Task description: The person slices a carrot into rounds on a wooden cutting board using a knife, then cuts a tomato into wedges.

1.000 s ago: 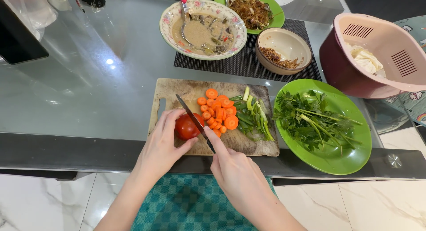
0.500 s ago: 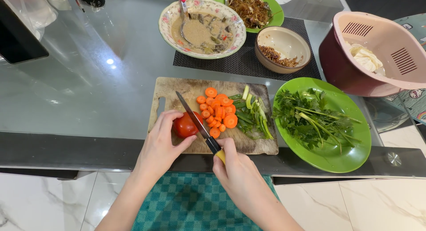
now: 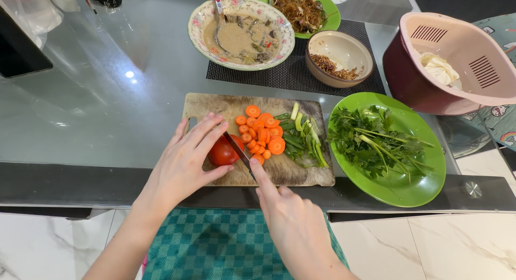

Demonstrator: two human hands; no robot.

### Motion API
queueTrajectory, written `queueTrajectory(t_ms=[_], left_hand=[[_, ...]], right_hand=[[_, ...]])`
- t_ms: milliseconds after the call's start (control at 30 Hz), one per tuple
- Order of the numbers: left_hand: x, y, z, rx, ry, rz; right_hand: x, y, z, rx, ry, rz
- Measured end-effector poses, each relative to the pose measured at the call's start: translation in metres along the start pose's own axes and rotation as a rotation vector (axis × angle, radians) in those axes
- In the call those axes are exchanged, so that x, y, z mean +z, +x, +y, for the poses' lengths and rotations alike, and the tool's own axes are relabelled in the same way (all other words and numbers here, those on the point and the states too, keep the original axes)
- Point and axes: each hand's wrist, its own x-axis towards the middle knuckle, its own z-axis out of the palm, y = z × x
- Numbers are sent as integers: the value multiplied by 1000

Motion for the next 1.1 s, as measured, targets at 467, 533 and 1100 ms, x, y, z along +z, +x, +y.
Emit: queueTrajectory(t_ms=[467,533,1100], left_hand=[[6,2,-7,15,-76,28],[5,3,-7,20,-80,30],[5,5,-14,34,-79,41]], right_hand=[[-18,14,-1,-93,-23,-21],[-20,17,0,-99,-18,-24],[-22,28,-6,-134,9,-38]])
